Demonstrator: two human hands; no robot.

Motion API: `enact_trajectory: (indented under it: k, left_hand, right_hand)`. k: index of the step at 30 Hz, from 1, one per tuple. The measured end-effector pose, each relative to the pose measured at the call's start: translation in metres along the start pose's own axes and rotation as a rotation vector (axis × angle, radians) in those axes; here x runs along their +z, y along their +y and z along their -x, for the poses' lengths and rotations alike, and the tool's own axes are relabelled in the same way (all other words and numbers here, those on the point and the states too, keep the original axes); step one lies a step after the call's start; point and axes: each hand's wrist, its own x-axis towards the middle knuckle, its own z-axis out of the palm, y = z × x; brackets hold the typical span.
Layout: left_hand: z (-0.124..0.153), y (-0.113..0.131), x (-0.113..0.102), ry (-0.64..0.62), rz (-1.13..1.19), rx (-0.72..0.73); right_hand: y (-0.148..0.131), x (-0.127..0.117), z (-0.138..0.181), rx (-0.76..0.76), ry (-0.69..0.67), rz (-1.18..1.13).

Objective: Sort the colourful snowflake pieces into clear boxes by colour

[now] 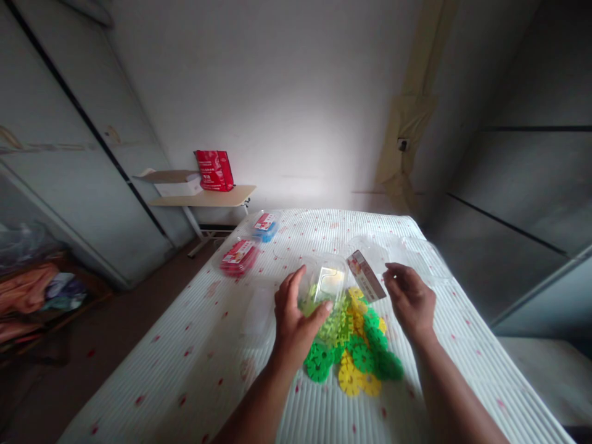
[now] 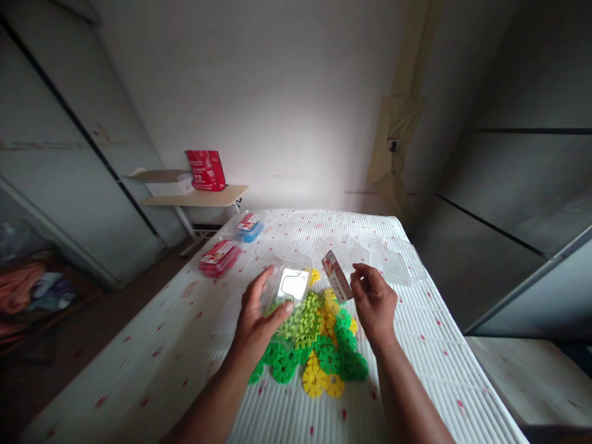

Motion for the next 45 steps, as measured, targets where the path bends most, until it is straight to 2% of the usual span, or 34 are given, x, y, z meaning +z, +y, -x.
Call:
enact_trajectory:
  k: [15, 21, 30, 36, 39, 45]
  left_hand:
    - [-0.008, 0.011, -0.01, 0.016, 0.111, 0.001]
    - [-0.01, 0.011, -0.01, 0.065, 0.14, 0.044]
    - [-0.006, 0.024, -0.018, 0.028, 0.097, 0.059]
    - [-0.007, 0.021, -0.017, 0.039, 0.104, 0.095]
    - [-0.007, 0.019, -0.017, 0.013, 0.103, 0.065]
    - [-0.026, 0.009, -0.019, -0.05, 0.452, -0.097]
  right_hand:
    - [-0.001, 0.003, 0.003, -0.028, -0.019, -0.011]
    - [-0.001, 0.002, 0.003, -0.021, -0.019, 0.017]
    - [-0.001, 0.004, 0.002, -0.03, -0.022, 0.008]
    - [0.0, 0.002, 0.002, -0.052, 0.002, 0.019]
    - [0.001, 0.002, 0.002, -0.054, 0.007, 0.029]
    - [0.001, 0.0, 0.0, -0.056, 0.061, -0.003]
